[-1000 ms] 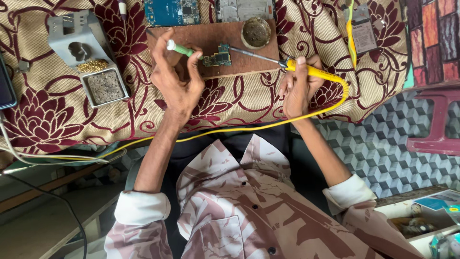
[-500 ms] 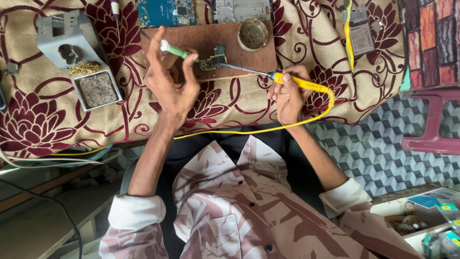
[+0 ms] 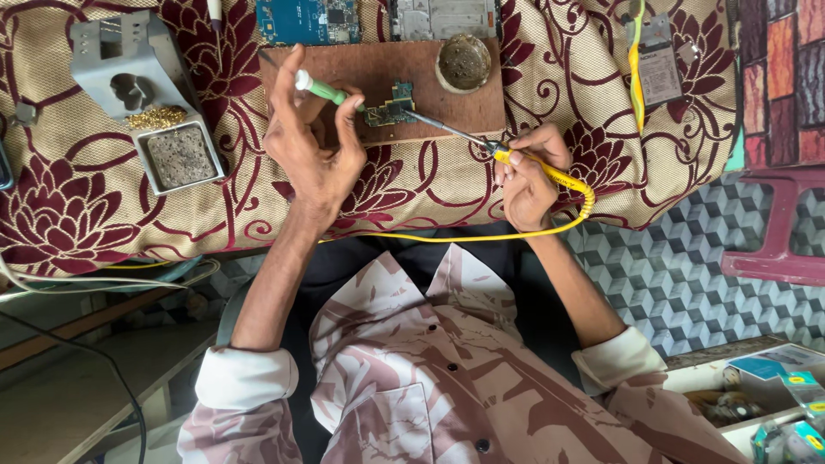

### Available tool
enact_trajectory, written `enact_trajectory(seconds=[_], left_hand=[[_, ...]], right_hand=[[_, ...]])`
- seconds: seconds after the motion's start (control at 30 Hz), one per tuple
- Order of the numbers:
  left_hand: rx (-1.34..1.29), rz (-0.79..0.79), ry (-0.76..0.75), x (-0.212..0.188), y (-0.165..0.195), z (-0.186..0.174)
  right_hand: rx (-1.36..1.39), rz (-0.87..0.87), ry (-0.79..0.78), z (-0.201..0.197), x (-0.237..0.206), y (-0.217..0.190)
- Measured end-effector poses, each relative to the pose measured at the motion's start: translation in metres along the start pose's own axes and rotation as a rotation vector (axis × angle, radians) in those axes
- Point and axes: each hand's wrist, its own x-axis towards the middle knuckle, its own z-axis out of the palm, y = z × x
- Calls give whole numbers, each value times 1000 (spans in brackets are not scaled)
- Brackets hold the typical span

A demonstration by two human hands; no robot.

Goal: The person uses a soldering iron and a green-handled tool to work on a small circuit board. They repeatedly apply heat to specific points on the board while holding it steady.

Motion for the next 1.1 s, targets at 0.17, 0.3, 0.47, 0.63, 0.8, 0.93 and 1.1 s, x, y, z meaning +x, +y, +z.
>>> enact_trajectory(seconds=[0.17, 0.3, 0.47, 0.63, 0.8, 0.93, 1.1], left_hand=[[-7, -171, -49, 1, -3, 1], [39, -43, -13, 1, -4, 2], [-45, -35, -20, 0, -3, 5], [-31, -6, -3, 2, 2, 8], [-11, -142, -44, 10, 4, 3], [-90, -222, -63, 16, 3, 5], [-79, -166, -70, 16, 13, 0]], right_hand=[[-46, -31, -2, -6, 3, 8], [-54, -78, -14, -13, 5, 10], [-28, -86, 0, -15, 4, 6], [63, -60, 27, -8, 10, -8], [28, -25, 84, 1, 14, -27], [-230, -164, -19, 5, 11, -41], [-497, -257, -13, 27, -4, -55]])
